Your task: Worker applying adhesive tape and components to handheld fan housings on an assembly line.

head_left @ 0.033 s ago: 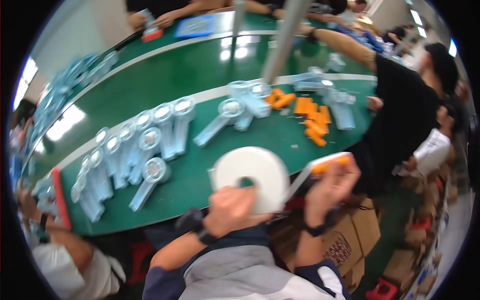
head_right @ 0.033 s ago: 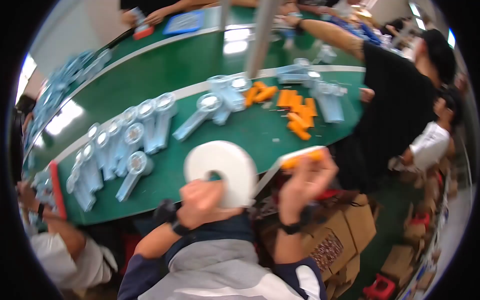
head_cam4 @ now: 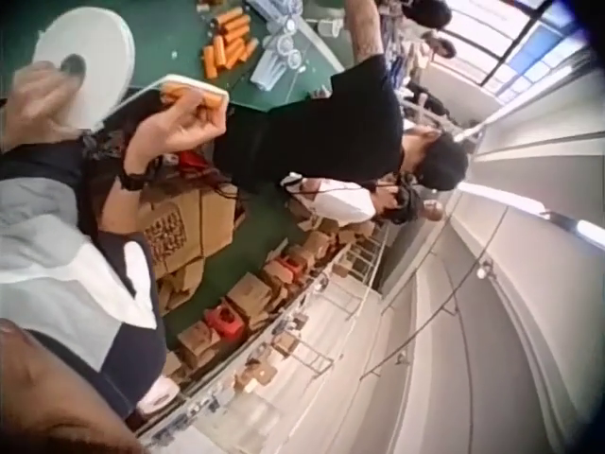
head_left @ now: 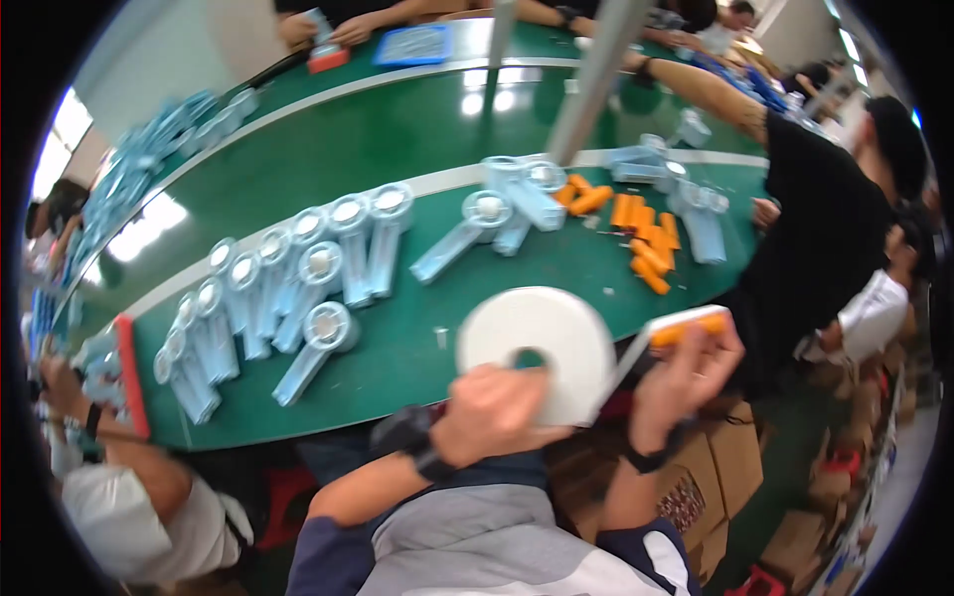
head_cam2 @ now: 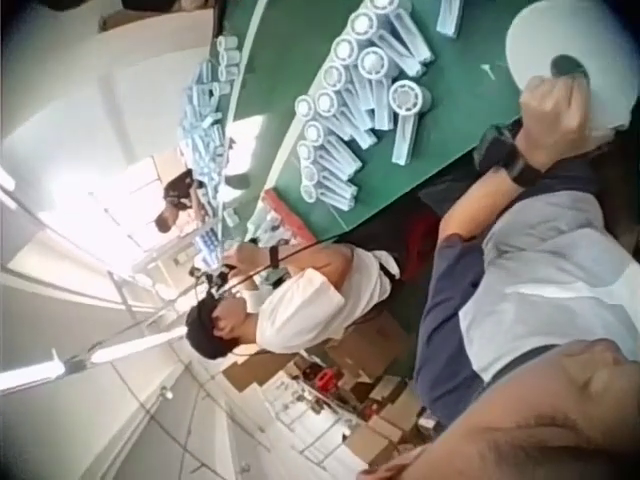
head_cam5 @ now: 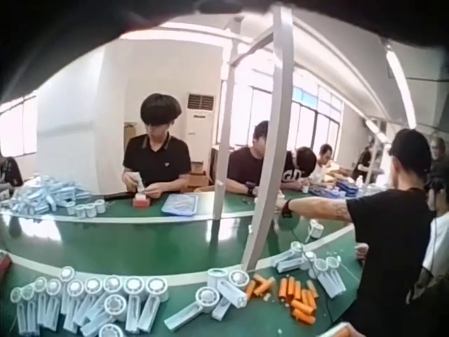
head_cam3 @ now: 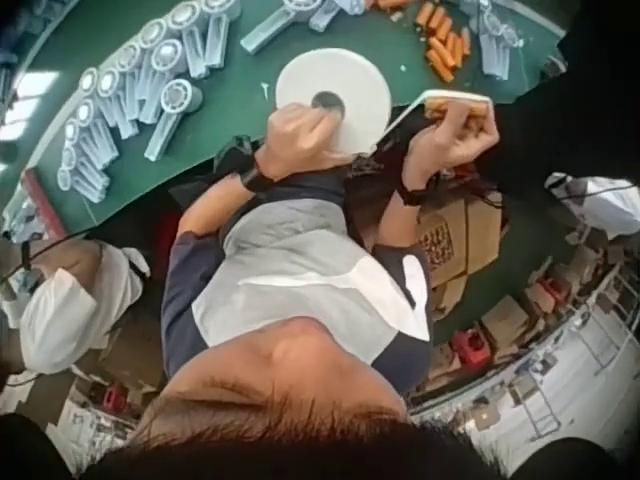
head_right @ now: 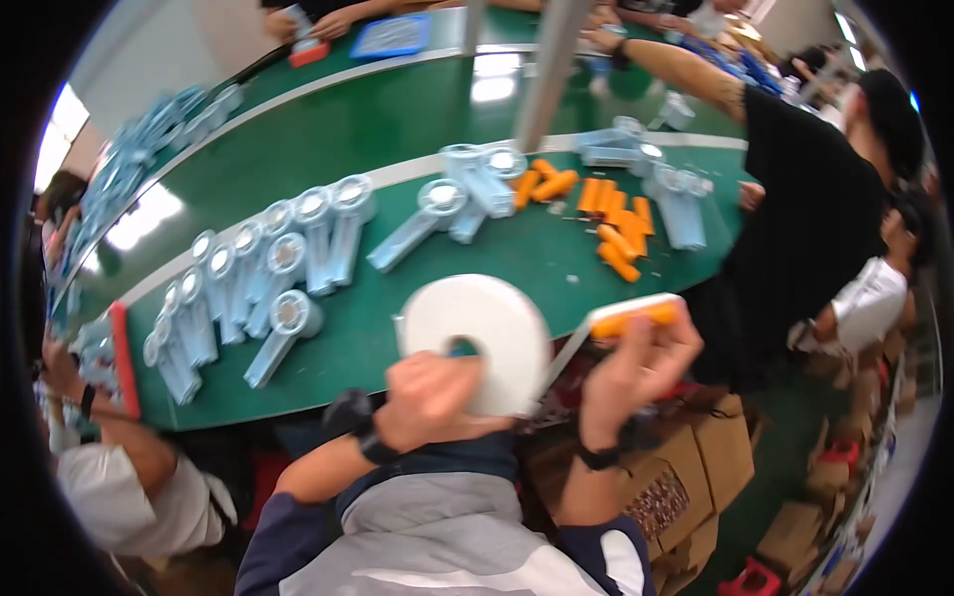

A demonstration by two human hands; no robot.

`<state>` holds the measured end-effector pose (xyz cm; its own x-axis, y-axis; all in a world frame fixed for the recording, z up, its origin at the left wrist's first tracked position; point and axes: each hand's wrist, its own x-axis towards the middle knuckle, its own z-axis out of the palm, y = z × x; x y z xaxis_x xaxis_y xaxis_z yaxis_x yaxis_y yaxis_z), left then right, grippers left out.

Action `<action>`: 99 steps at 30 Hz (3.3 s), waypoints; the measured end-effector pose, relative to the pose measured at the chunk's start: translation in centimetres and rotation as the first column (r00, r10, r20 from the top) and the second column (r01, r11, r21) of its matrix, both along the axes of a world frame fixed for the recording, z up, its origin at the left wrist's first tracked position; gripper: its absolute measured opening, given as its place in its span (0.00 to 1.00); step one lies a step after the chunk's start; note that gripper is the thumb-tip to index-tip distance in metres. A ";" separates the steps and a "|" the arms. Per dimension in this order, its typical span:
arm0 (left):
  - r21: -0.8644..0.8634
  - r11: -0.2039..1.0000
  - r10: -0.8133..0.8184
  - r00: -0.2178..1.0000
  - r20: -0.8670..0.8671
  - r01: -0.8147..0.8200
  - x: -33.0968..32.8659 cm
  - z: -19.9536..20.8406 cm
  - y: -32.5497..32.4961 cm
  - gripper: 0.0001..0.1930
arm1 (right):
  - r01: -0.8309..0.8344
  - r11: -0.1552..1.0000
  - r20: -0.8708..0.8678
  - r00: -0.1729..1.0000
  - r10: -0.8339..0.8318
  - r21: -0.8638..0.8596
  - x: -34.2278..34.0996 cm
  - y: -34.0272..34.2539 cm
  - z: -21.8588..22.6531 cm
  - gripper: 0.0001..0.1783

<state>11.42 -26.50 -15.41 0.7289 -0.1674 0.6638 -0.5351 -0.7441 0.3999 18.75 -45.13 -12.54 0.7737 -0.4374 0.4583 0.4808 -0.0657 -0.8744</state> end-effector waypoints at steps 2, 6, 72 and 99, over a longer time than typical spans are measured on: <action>0.000 1.000 -0.026 1.000 -0.011 0.026 0.6 0.3 0.0 0.31 | -0.019 1.000 0.060 0.998 0.019 -0.007 0.5 0.1 -0.4 0.16; 0.016 1.000 -0.022 1.000 -0.022 0.023 2.1 0.0 1.7 0.31 | -0.155 0.988 0.046 0.987 0.156 -0.023 1.7 0.5 -0.6 0.17; 0.772 0.579 0.038 0.937 -0.349 0.264 4.2 2.2 8.2 0.11 | -0.721 0.146 0.269 0.429 0.862 0.677 -0.2 -2.3 -7.3 0.20; 0.678 0.725 0.320 0.930 -0.179 -0.119 -2.4 -1.9 9.1 0.09 | -0.568 0.453 -0.050 0.585 0.809 0.687 -4.3 8.8 -7.7 0.22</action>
